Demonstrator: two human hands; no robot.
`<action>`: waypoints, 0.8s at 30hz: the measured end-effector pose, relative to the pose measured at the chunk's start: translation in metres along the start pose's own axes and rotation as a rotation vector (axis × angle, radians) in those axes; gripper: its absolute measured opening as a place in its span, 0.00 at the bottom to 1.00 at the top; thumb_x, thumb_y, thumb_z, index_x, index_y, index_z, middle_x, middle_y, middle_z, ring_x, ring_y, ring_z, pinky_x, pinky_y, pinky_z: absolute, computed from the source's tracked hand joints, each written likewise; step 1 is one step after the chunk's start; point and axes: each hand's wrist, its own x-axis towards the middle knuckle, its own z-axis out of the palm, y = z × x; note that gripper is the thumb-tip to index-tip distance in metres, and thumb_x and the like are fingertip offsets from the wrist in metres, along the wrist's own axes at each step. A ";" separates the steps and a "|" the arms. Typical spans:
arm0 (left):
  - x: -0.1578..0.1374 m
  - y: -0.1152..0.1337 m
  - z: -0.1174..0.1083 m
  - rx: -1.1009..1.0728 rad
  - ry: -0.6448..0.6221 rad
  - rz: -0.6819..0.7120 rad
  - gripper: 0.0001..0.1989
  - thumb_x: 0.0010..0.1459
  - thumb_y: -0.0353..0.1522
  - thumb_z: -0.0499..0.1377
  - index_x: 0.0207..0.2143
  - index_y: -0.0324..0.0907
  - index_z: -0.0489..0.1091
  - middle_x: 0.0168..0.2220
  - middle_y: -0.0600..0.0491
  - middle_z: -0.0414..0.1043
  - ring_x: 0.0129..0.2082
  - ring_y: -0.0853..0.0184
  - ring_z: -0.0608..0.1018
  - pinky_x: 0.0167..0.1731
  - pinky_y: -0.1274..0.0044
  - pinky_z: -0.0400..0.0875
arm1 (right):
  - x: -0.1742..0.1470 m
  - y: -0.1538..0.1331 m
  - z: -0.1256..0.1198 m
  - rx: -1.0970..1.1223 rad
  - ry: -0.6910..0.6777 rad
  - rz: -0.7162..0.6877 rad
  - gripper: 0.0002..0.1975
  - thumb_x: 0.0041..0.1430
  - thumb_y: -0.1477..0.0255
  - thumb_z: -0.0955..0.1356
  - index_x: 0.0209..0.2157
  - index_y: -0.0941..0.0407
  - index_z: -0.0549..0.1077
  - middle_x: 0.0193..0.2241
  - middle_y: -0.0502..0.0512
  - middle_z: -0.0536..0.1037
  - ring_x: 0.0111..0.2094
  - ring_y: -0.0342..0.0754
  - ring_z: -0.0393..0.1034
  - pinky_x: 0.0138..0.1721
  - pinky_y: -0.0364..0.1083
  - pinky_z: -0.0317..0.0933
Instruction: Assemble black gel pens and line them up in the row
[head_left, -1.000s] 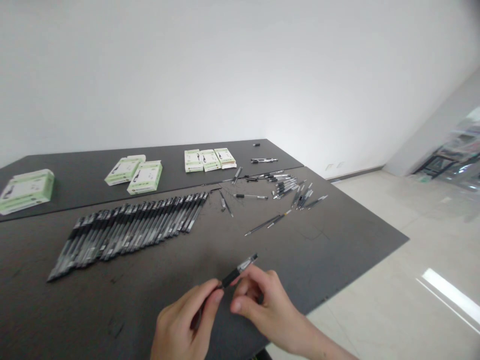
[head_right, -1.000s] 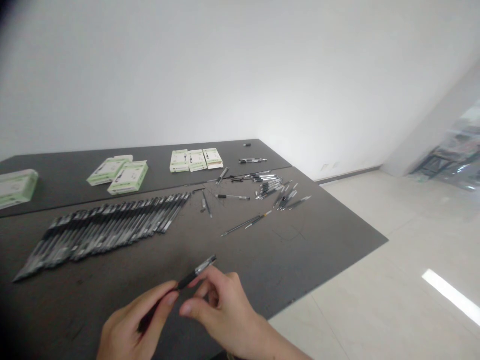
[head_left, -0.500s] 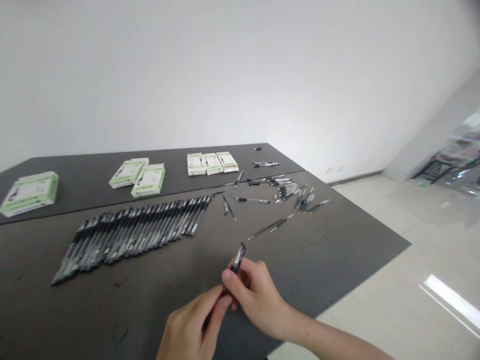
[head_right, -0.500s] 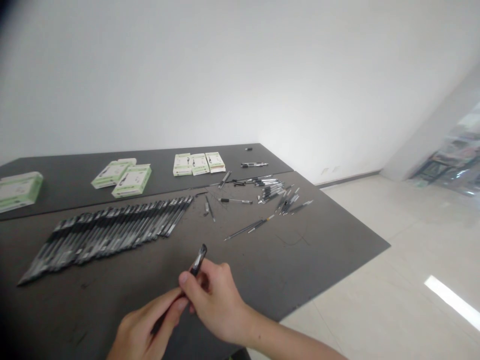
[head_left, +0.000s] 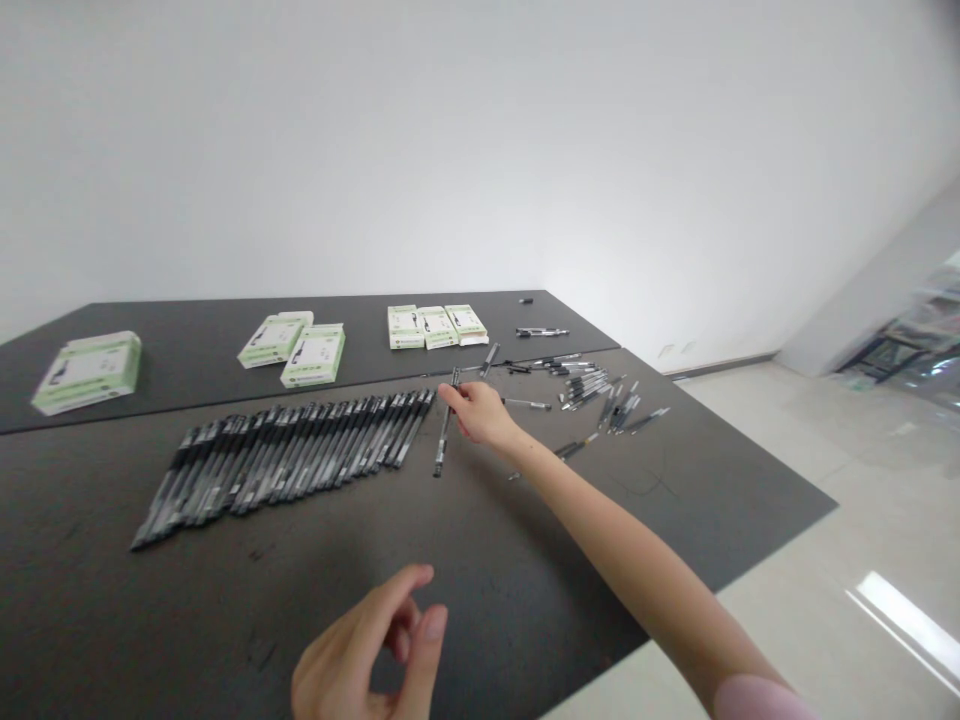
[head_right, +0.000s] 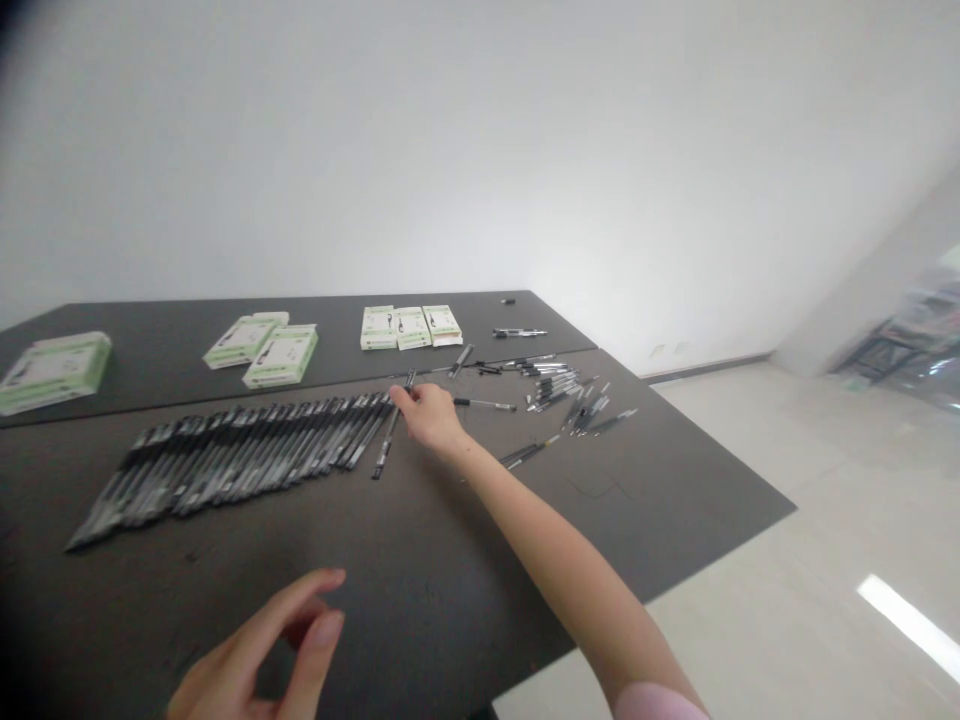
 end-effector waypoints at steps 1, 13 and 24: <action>0.000 0.000 0.000 -0.005 0.000 0.004 0.07 0.59 0.35 0.53 0.38 0.43 0.67 0.20 0.61 0.71 0.17 0.78 0.72 0.23 0.86 0.67 | 0.011 0.000 0.008 -0.031 -0.010 0.022 0.22 0.62 0.59 0.59 0.21 0.59 0.65 0.15 0.47 0.65 0.20 0.39 0.63 0.28 0.41 0.59; -0.002 0.003 0.002 -0.090 0.006 -0.049 0.06 0.57 0.32 0.55 0.38 0.43 0.68 0.19 0.62 0.67 0.15 0.79 0.69 0.22 0.84 0.66 | 0.048 0.013 0.043 -0.324 -0.039 0.141 0.21 0.61 0.57 0.61 0.40 0.61 0.70 0.39 0.57 0.73 0.42 0.47 0.68 0.45 0.52 0.62; -0.005 0.001 0.003 -0.102 0.002 -0.058 0.07 0.56 0.32 0.56 0.39 0.43 0.68 0.19 0.62 0.67 0.14 0.79 0.67 0.20 0.84 0.66 | 0.042 0.001 0.054 -0.454 -0.042 0.143 0.19 0.62 0.61 0.62 0.45 0.61 0.68 0.43 0.58 0.71 0.44 0.48 0.67 0.45 0.52 0.63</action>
